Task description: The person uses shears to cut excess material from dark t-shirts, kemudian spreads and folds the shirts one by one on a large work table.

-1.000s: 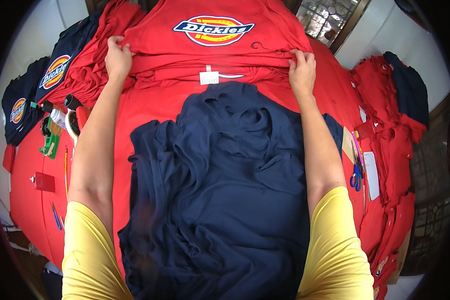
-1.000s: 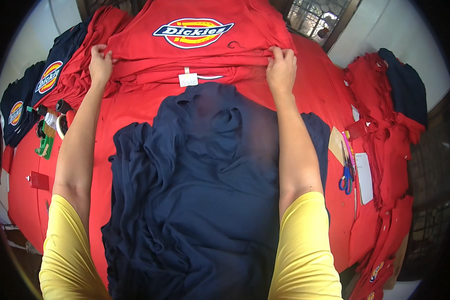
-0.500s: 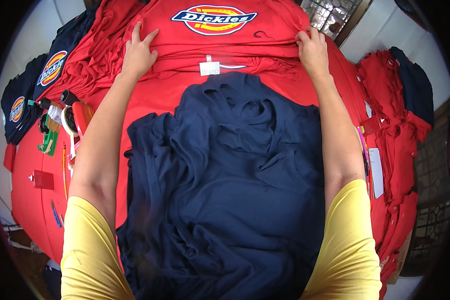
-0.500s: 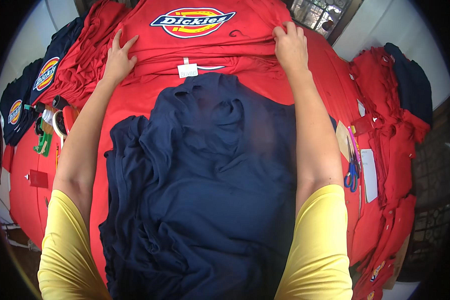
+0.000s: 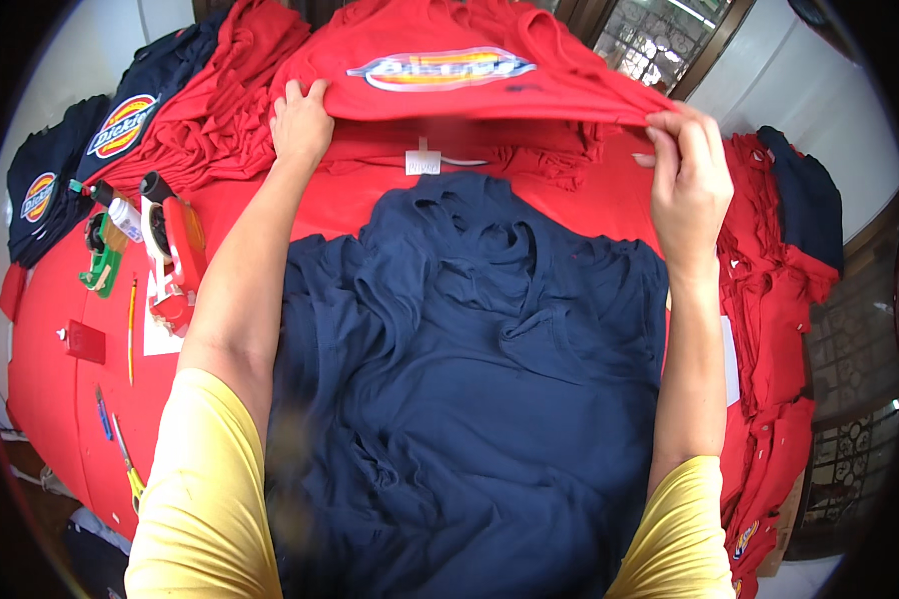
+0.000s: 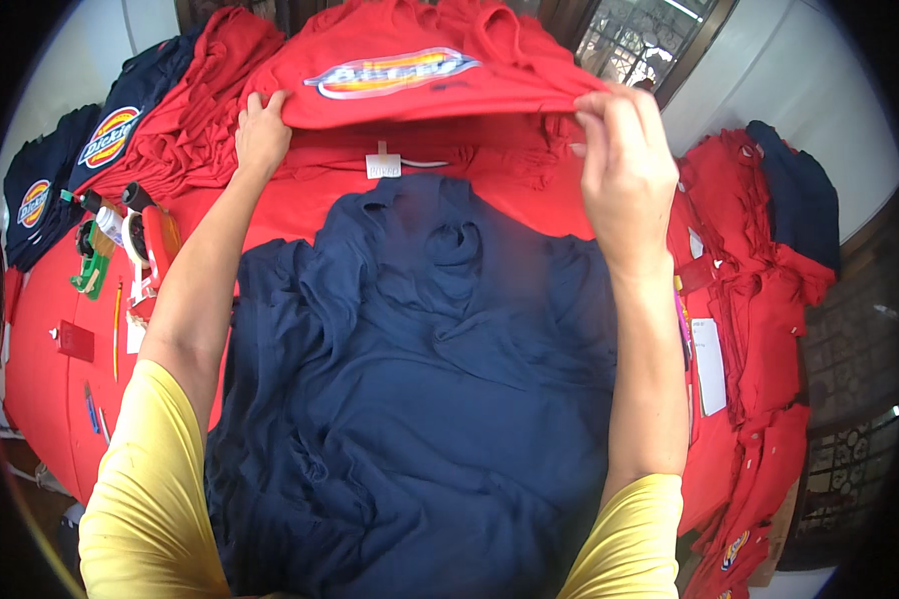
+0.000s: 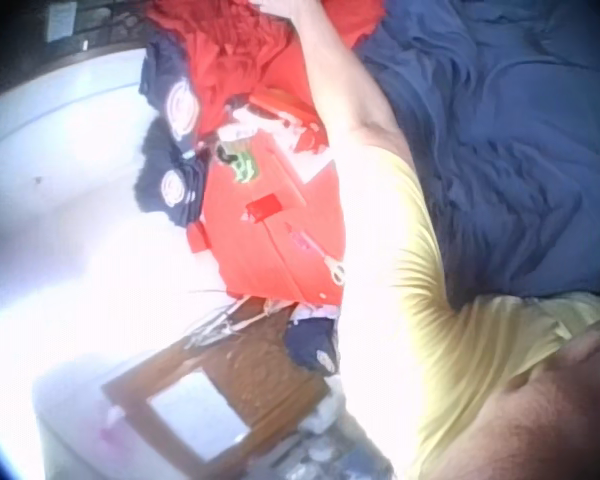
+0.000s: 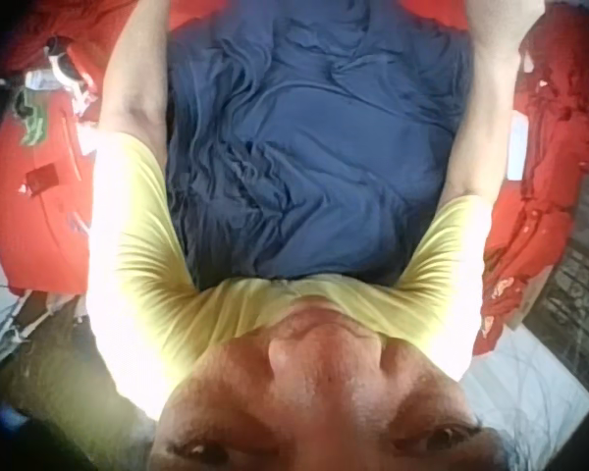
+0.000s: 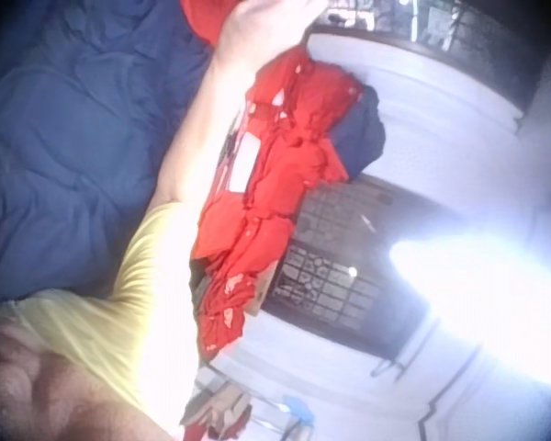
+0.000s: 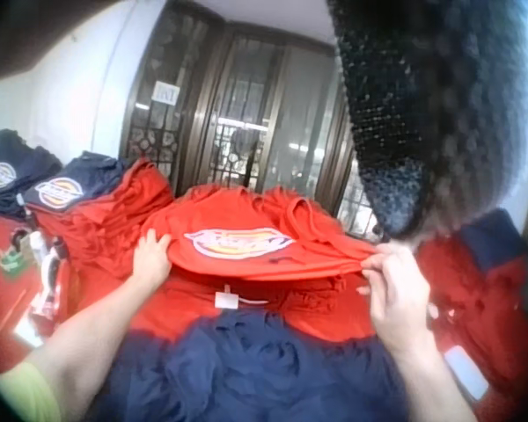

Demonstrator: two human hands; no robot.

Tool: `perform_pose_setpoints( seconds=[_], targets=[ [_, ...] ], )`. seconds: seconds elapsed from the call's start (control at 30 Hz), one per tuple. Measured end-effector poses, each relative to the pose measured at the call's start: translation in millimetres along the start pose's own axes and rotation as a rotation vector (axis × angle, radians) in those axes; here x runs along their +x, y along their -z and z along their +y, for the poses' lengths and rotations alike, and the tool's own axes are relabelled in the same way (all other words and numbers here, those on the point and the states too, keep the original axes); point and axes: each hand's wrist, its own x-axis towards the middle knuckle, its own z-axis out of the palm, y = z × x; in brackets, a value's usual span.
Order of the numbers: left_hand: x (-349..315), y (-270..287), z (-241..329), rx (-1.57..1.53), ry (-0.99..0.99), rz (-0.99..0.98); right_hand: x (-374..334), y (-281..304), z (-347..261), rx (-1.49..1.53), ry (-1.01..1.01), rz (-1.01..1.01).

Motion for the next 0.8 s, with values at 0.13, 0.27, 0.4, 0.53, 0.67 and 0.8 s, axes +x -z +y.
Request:
perform_pose_setpoints(
  seconds=[0.13,0.27,0.4,0.53,0.67,0.8],
  targets=[
    [7,75,-11,-0.203,0.029,0.178,17,25,-26,-0.145,0.268,0.096],
    [-41,267,-37,-0.332,-0.042,0.449,57,71,-87,0.03,0.346,0.269],
    [-182,538,-199,-0.061,0.106,0.732,77,68,-203,0.706,0.164,0.291],
    [-349,628,-206,0.59,0.205,0.562,46,5,-346,0.825,0.484,-0.03],
    [-474,734,-225,0.466,0.553,-0.192,2,-20,-459,0.988,0.559,-0.55],
    [-566,751,-200,1.009,0.159,0.464,-71,-6,-567,1.328,0.446,-0.408]
  ],
)
